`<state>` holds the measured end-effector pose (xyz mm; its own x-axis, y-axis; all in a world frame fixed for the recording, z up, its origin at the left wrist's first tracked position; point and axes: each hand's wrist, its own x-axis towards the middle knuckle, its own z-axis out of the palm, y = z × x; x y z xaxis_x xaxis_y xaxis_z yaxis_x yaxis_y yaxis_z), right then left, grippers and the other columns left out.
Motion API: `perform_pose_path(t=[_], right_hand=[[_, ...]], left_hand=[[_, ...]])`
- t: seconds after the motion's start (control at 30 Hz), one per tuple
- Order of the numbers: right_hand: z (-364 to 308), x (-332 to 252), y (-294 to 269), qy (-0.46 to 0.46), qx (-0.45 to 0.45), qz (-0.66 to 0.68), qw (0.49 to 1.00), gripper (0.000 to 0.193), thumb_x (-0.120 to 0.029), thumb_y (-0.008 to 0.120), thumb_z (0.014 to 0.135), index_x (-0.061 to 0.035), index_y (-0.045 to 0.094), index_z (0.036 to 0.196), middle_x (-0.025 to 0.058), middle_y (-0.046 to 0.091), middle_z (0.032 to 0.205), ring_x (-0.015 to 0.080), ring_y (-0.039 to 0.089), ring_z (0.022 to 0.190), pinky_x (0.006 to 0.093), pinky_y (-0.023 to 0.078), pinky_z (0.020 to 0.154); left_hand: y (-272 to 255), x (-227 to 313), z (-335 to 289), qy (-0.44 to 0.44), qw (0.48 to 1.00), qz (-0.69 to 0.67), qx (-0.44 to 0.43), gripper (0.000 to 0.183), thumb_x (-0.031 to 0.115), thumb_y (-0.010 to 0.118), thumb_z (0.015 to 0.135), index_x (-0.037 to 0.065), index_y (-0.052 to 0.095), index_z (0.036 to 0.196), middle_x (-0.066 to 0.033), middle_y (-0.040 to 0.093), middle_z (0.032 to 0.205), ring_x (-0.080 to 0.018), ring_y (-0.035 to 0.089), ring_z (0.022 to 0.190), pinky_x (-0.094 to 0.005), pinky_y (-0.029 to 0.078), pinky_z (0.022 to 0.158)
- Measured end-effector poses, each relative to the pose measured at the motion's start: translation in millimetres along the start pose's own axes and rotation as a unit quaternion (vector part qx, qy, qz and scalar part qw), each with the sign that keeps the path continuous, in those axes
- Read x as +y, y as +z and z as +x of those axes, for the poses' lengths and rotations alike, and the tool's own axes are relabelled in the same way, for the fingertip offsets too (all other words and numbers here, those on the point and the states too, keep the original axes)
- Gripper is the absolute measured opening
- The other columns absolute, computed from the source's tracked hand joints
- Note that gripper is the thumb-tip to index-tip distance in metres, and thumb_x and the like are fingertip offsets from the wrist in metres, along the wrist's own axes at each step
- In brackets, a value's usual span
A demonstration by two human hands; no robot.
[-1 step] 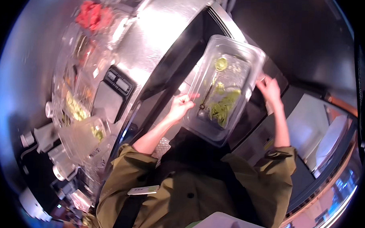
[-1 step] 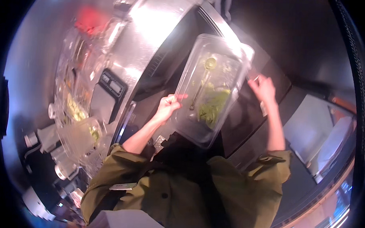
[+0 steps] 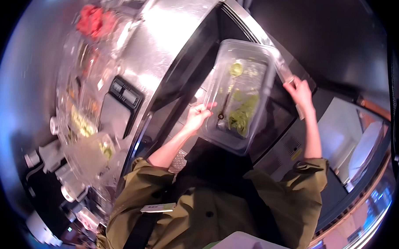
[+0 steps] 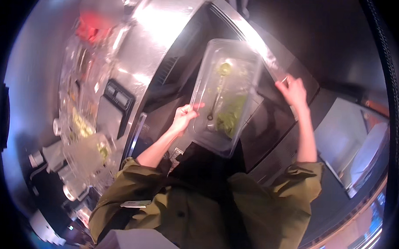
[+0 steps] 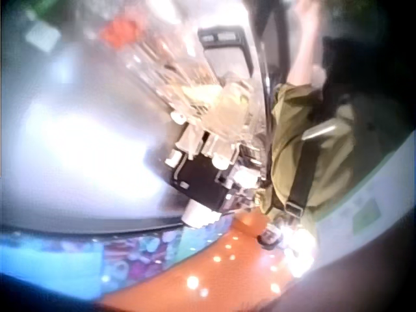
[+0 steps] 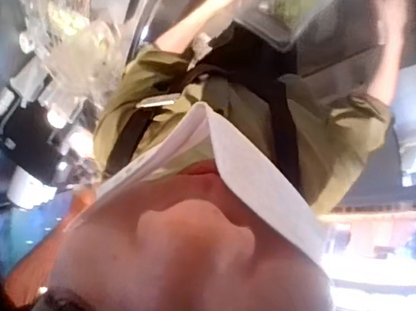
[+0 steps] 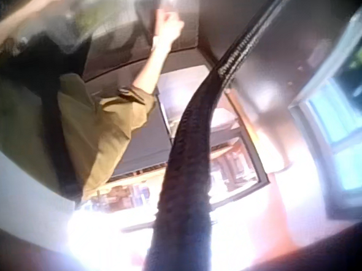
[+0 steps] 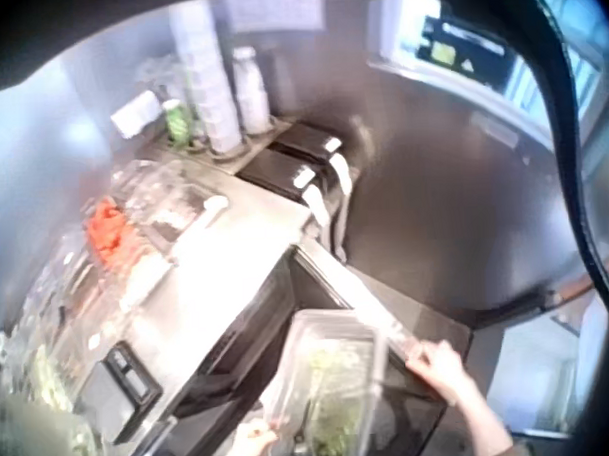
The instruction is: The person pours liquid into a blender, washes the blender at a sink, and portions sliced fruit from a bin into a cup using tongs while interacting with a digital display and other staff members.
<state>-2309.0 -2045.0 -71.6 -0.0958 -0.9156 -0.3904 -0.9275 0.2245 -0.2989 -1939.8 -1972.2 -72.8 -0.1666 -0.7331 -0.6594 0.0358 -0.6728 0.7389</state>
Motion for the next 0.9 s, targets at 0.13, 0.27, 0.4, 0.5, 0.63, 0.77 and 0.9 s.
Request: perform_pose_path(t=[0.13,0.27,0.4,0.5,0.63,0.77,0.9], right_hand=[[33.2,28.3,-31.9,0.003,0.030,-0.030,0.999,0.056,-0.045,0.056,0.073,-0.0087,0.048,0.115,0.0200,0.051,0.095,0.0301,0.051,0.092,0.0354,0.041,0.079],[48.9,35.4,-48.6,0.048,0.009,0.010,0.999,0.053,-0.036,0.059,0.071,-0.0100,0.048,0.115,0.0154,0.050,0.091,0.0263,0.051,0.090,0.0329,0.039,0.080],[54.4,44.9,-39.3,0.016,-0.012,0.056,0.998,0.048,-0.027,0.061,0.069,-0.0087,0.051,0.112,0.0138,0.049,0.086,0.0254,0.050,0.085,0.0338,0.038,0.077],[43.3,32.6,-37.5,0.034,-0.034,0.057,0.997,0.043,-0.031,0.064,0.068,-0.0059,0.054,0.102,0.0136,0.049,0.082,0.0263,0.051,0.083,0.0365,0.039,0.075],[28.8,9.3,-36.0,0.054,-0.064,0.030,0.996,0.038,-0.032,0.065,0.067,-0.0059,0.056,0.093,0.0156,0.052,0.083,0.0279,0.053,0.083,0.0373,0.041,0.075],[11.8,-5.8,-22.0,0.060,-0.071,-0.032,0.995,0.040,-0.033,0.066,0.066,-0.0071,0.057,0.095,0.0170,0.054,0.088,0.0290,0.053,0.087,0.0377,0.042,0.076],[-1.7,-34.4,1.6,-0.019,-0.136,-0.052,0.989,0.046,-0.044,0.062,0.067,-0.0025,0.058,0.086,0.0171,0.058,0.078,0.0309,0.057,0.078,0.0371,0.044,0.074]], left_hand=[[-23.5,-80.6,75.0,0.039,0.987,-0.063,0.143,0.018,-0.005,0.046,0.067,0.008,0.043,0.054,-0.0108,0.058,0.102,-0.0150,0.050,0.097,-0.0285,0.034,0.086],[-64.0,-124.8,141.2,0.117,0.937,-0.135,0.300,0.021,-0.003,0.049,0.073,0.007,0.043,0.055,-0.0111,0.058,0.101,-0.0139,0.051,0.093,-0.0272,0.035,0.083],[-87.9,-128.8,213.9,0.107,0.859,-0.187,0.465,0.015,0.002,0.051,0.074,0.006,0.048,0.060,-0.0063,0.057,0.084,-0.0107,0.047,0.074,-0.0236,0.036,0.066],[-93.2,-120.6,253.0,0.038,0.771,-0.255,0.583,0.010,0.009,0.048,0.077,0.008,0.051,0.068,-0.0035,0.056,0.077,-0.0102,0.043,0.062,-0.0226,0.034,0.059],[-108.2,-119.9,272.4,-0.021,0.776,-0.343,0.528,0.011,0.017,0.044,0.080,0.009,0.052,0.078,-0.0034,0.056,0.083,-0.0109,0.043,0.063,-0.0223,0.034,0.060],[-113.2,-119.4,268.5,-0.078,0.789,-0.427,0.435,0.019,0.024,0.040,0.083,0.011,0.053,0.089,-0.0032,0.057,0.088,-0.0115,0.043,0.064,-0.0221,0.033,0.061],[-99.6,-99.5,232.9,-0.104,0.826,-0.485,0.268,0.030,0.032,0.036,0.086,0.013,0.054,0.099,-0.0031,0.057,0.093,-0.0122,0.043,0.064,-0.0218,0.033,0.063]])
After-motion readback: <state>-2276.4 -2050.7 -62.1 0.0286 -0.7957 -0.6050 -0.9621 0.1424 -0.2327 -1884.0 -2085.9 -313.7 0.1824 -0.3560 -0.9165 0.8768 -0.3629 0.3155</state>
